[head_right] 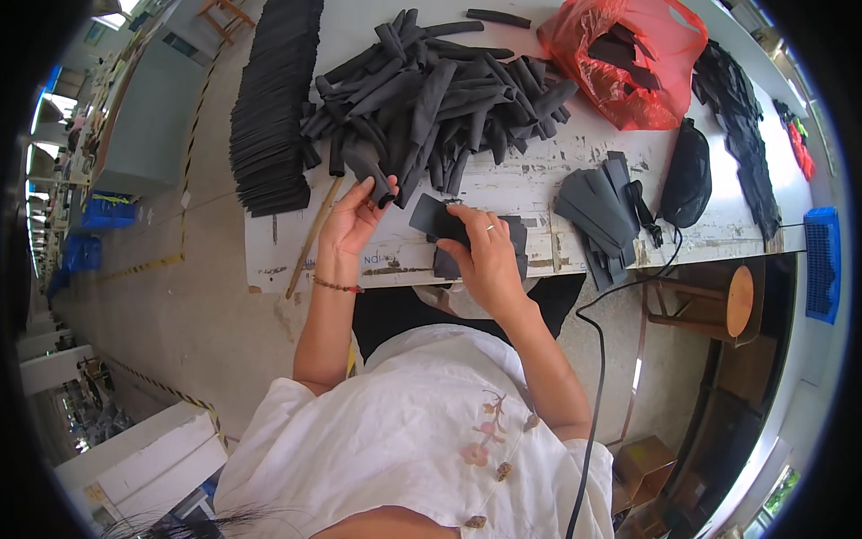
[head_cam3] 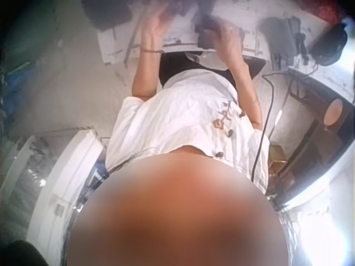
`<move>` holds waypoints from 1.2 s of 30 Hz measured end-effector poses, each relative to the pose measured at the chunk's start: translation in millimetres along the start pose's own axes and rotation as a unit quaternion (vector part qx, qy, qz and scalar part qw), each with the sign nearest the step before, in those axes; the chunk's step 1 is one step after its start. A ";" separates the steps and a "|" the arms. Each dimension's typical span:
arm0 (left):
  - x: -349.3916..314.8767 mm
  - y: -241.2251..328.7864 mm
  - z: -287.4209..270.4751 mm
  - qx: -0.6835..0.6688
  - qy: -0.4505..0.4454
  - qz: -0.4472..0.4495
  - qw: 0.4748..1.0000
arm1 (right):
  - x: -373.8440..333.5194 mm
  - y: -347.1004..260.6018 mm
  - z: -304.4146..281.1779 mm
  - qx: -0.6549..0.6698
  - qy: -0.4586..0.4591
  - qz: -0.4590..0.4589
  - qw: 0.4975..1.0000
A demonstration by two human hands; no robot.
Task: Assembling or inspecting foam components at a workbench.
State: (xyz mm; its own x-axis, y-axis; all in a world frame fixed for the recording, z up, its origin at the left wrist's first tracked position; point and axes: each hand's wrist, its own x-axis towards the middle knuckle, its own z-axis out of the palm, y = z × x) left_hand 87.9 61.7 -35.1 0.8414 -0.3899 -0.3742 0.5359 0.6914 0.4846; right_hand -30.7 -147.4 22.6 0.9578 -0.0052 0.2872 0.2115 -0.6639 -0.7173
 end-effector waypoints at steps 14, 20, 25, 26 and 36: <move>-13.7 -11.7 33.2 0.044 0.054 0.046 0.997 | 0.2 -6.0 -2.8 0.076 -0.025 0.060 0.995; -10.7 -17.7 22.8 0.044 0.067 0.049 0.996 | 1.7 -9.9 -10.2 0.080 -0.011 0.055 0.995; -6.8 -17.8 25.2 0.039 0.044 0.024 0.998 | 15.6 -15.4 -19.7 0.010 0.022 -0.039 0.999; -5.2 -18.1 26.0 0.026 0.038 0.015 0.999 | 18.1 -15.5 -21.4 -0.003 0.026 -0.059 0.998; -3.6 -15.0 25.1 -0.004 -0.030 -0.034 0.999 | 34.8 -17.6 -27.1 -0.066 0.015 -0.102 0.993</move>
State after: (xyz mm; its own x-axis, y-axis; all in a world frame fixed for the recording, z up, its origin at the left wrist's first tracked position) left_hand 78.6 37.5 -21.1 0.8060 -0.4712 -0.3583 0.5914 0.6669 0.4533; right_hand -6.3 -156.2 62.4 0.8912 0.1190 0.4377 0.3715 -0.7451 -0.5540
